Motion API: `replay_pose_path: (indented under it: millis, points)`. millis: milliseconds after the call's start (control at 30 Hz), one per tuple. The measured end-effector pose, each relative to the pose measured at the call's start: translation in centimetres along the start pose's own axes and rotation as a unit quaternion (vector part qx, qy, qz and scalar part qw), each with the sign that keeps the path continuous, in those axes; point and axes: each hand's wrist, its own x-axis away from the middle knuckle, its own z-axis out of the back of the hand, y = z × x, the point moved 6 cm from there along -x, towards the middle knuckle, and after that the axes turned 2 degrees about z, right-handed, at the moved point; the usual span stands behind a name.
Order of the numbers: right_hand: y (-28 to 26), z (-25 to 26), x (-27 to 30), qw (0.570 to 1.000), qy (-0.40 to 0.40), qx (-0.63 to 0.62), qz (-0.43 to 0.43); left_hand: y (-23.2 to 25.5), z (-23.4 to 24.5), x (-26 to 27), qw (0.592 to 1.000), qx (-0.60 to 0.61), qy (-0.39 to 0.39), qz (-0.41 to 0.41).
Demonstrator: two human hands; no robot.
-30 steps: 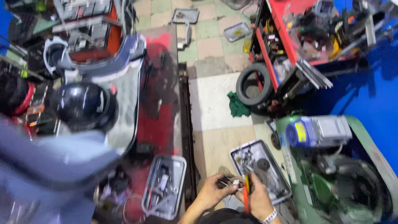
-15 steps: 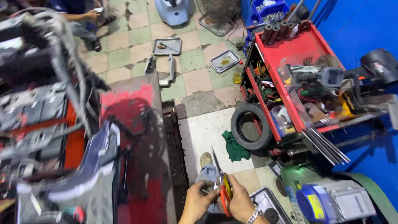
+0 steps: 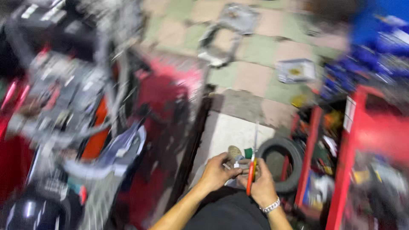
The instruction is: The person prepares and connects electrical wires for a motorcycle. They use a cutting tool to strip wire ends, retrieve components from a parts box, and use a lighter to apply heat to a wire connection.
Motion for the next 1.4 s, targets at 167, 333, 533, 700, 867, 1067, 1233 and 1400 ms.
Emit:
replay_pose_path:
  millis: [167, 333, 533, 700, 867, 1067, 1233, 1400]
  points:
    - [-2.0, -1.7, -6.3, 0.979, -0.182, 0.087, 0.020, -0.4, 1.9, 1.1, 0.987, -0.021, 0.144, 0.074]
    - [-3.3, -4.4, -8.7, 0.900, -0.282, 0.318, 0.099, -2.5, 2.2, 4.9, 0.962, -0.023, 0.255, 0.097]
    - [-1.6, -12.2, -6.1, 0.831, -0.489, 0.253, 0.083, -6.0, 2.1, 12.4, 0.915, 0.035, 0.363, 0.170]
    - [0.8, -16.9, -1.2, 0.777, -0.553, 0.288, 0.090, -7.5, 2.0, 20.0, 0.865, 0.057, 0.460, 0.193]
    - [3.3, -21.0, 5.9, 0.733, -0.589, 0.328, 0.093, -9.8, 1.0, 28.6, 0.830, 0.092, 0.503, 0.224]
    - [7.4, -24.2, 14.1, 0.695, -0.627, 0.341, 0.090, -14.2, -1.3, 37.4, 0.802, 0.160, 0.535, 0.211]
    - [10.2, -26.4, 18.6, 0.683, -0.667, 0.294, 0.039, -18.0, -3.4, 42.2, 0.784, 0.247, 0.535, 0.194]
    - [12.1, -27.6, 20.3, 0.679, -0.658, 0.323, 0.023, -20.1, -4.7, 43.9, 0.715, 0.425, 0.555, 0.023]
